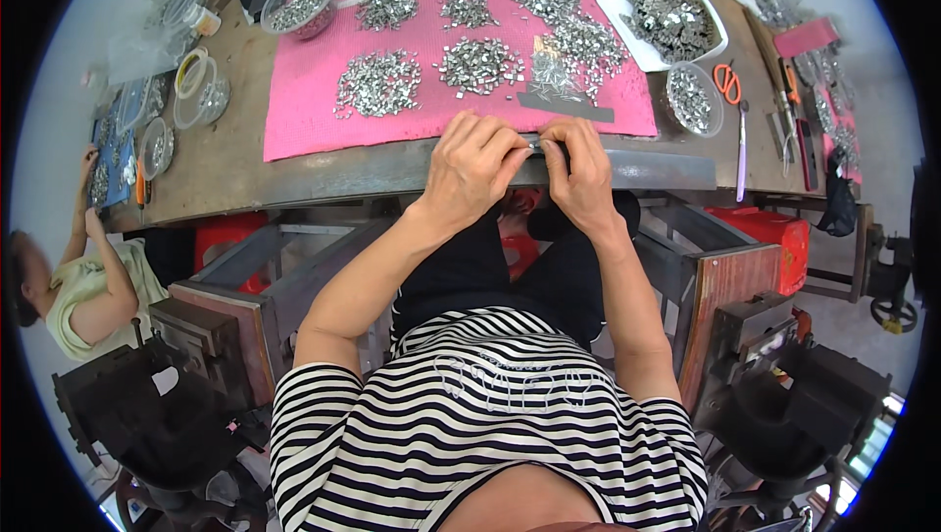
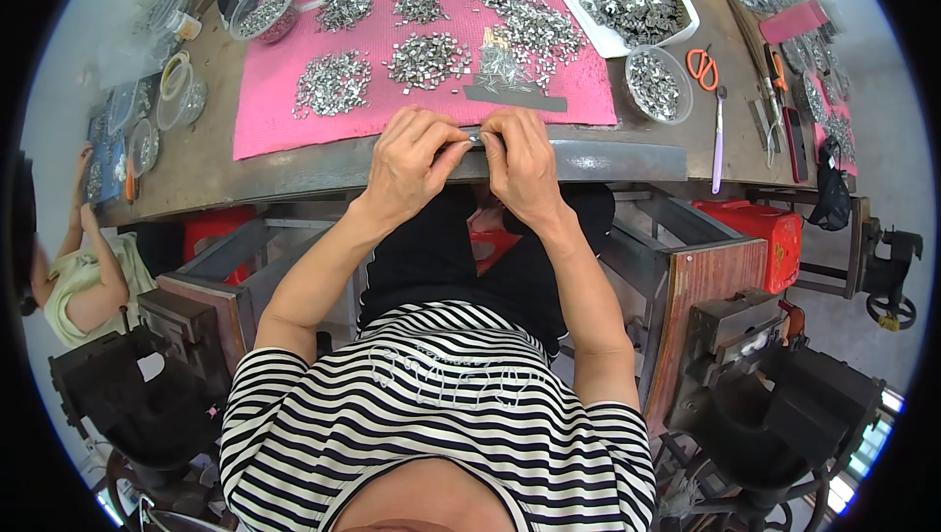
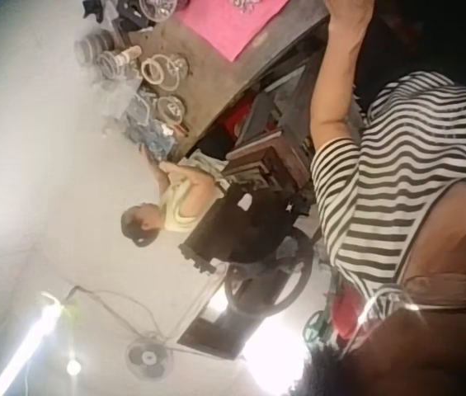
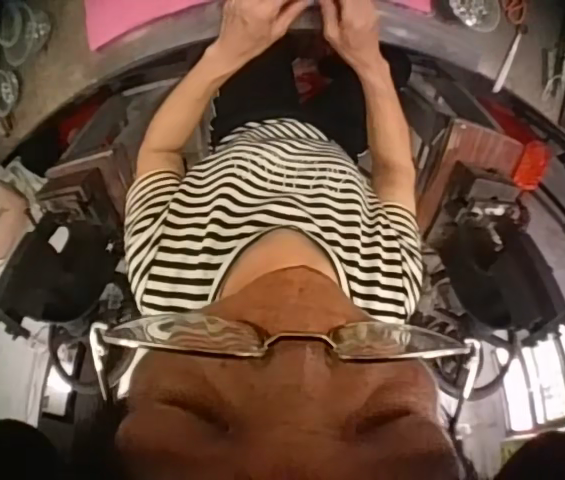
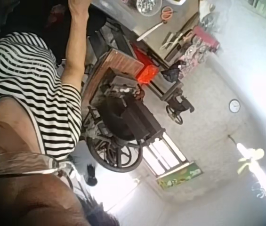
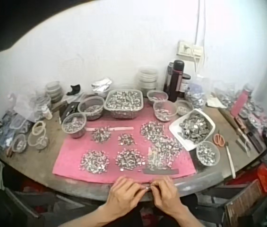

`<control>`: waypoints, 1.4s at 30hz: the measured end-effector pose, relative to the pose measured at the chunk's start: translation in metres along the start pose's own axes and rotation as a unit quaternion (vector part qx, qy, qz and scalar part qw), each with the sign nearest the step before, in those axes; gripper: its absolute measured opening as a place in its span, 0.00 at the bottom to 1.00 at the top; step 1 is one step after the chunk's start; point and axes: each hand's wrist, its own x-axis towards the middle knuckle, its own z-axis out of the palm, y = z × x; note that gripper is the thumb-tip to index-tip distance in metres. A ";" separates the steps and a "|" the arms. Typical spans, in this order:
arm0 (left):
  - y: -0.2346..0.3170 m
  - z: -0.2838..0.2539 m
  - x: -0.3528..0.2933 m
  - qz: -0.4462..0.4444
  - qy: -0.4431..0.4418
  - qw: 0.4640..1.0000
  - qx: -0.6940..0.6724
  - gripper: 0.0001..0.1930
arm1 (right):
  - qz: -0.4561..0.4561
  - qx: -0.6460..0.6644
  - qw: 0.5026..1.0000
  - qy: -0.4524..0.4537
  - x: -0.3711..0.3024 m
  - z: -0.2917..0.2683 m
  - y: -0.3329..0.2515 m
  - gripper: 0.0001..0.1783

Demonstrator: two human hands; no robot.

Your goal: The person arranges small metal pieces into a metal jig by hand, presses the jig with a manual press machine, and returns to the workbench to sort and assemble more metal pieces into the jig.

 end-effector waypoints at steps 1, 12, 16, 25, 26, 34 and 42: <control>0.002 -0.001 0.001 0.000 0.001 1.000 0.001 0.07 | -0.013 -0.027 1.000 -0.001 0.001 0.000 -0.003 0.05; -0.016 -0.001 0.020 -0.037 -0.016 0.999 0.013 0.04 | -0.006 -0.027 0.999 -0.020 0.003 -0.004 -0.002 0.06; -0.039 0.002 0.047 -0.005 -0.053 0.996 0.065 0.05 | -0.051 -0.073 0.996 -0.024 0.007 -0.004 -0.008 0.06; -0.052 0.011 0.070 -0.002 -0.141 0.986 0.089 0.06 | 0.082 0.036 0.995 0.039 -0.008 -0.008 0.004 0.05; -0.051 0.012 0.072 -0.001 -0.158 0.983 0.097 0.07 | 0.089 0.045 0.994 0.054 -0.008 -0.008 0.005 0.05; -0.053 0.025 0.078 0.021 -0.179 0.976 0.122 0.07 | 0.090 0.039 0.993 0.063 -0.008 -0.004 0.006 0.04; -0.051 0.016 0.063 0.050 -0.098 0.992 0.058 0.07 | 0.078 0.016 0.996 0.040 0.011 -0.017 0.015 0.05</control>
